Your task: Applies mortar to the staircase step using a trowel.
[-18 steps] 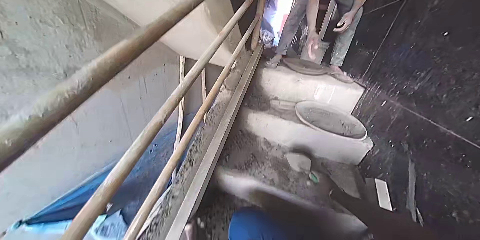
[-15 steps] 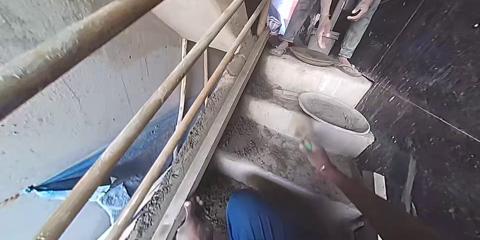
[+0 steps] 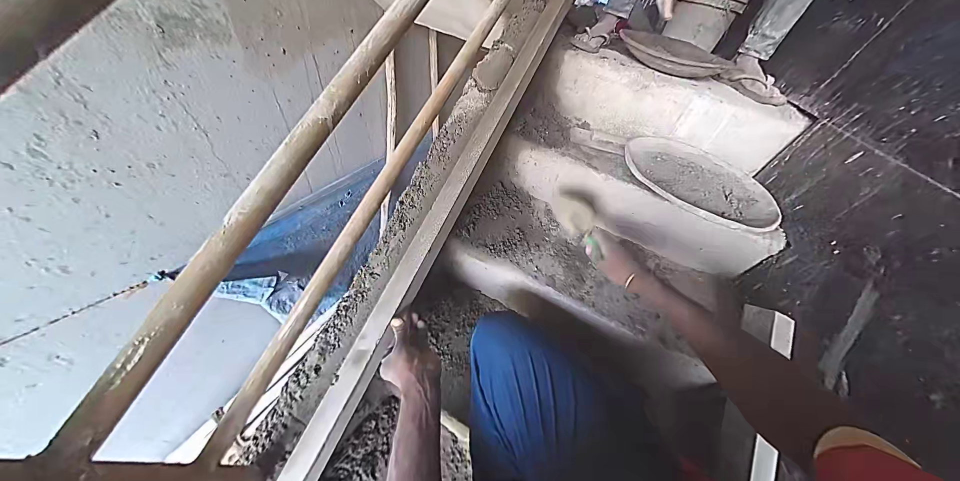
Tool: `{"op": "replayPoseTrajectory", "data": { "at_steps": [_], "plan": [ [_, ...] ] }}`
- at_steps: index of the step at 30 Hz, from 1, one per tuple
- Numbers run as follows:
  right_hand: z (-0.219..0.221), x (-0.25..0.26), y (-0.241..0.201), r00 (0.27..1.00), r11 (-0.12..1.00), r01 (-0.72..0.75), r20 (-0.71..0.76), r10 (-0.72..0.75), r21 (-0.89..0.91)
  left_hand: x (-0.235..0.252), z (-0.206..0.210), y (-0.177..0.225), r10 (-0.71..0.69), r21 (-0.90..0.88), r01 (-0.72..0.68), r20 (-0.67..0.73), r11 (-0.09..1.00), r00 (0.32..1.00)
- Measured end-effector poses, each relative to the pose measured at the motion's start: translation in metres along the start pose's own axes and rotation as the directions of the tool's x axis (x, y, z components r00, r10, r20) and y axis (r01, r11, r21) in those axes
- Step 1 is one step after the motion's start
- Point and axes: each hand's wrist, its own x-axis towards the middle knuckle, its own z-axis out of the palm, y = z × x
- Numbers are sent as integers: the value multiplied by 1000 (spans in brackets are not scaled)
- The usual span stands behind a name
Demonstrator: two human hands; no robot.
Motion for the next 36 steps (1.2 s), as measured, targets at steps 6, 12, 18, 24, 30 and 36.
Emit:
{"op": "replayPoseTrajectory", "data": {
  "at_steps": [6, 12, 18, 24, 30, 36],
  "plan": [
    [50, -20, 17, 995, 995, -101, -9, 102, 25, -2, -2, 0, 21, 17, -20, -57, 1000, 998],
    [74, -31, 40, 992, 967, -59, -93, 85, 247, -1, 0, -1, 12, -33, -14, -70, 999, 997],
    [100, -40, 61, 996, 906, 37, -93, 3, 421, -3, 2, -3, 15, -39, -18, -73, 999, 997],
    [98, -39, 58, 999, 885, 11, -48, 13, 466, -4, 3, -2, 22, -80, -26, -49, 996, 999],
    [88, -55, 44, 997, 690, -61, 10, 77, 721, -4, -1, -2, 29, -61, -31, -21, 998, 999],
    [11, -64, -13, 928, 38, 238, -239, 285, 970, -6, -4, -3, 46, -51, -46, 7, 998, 999]
  ]
}}
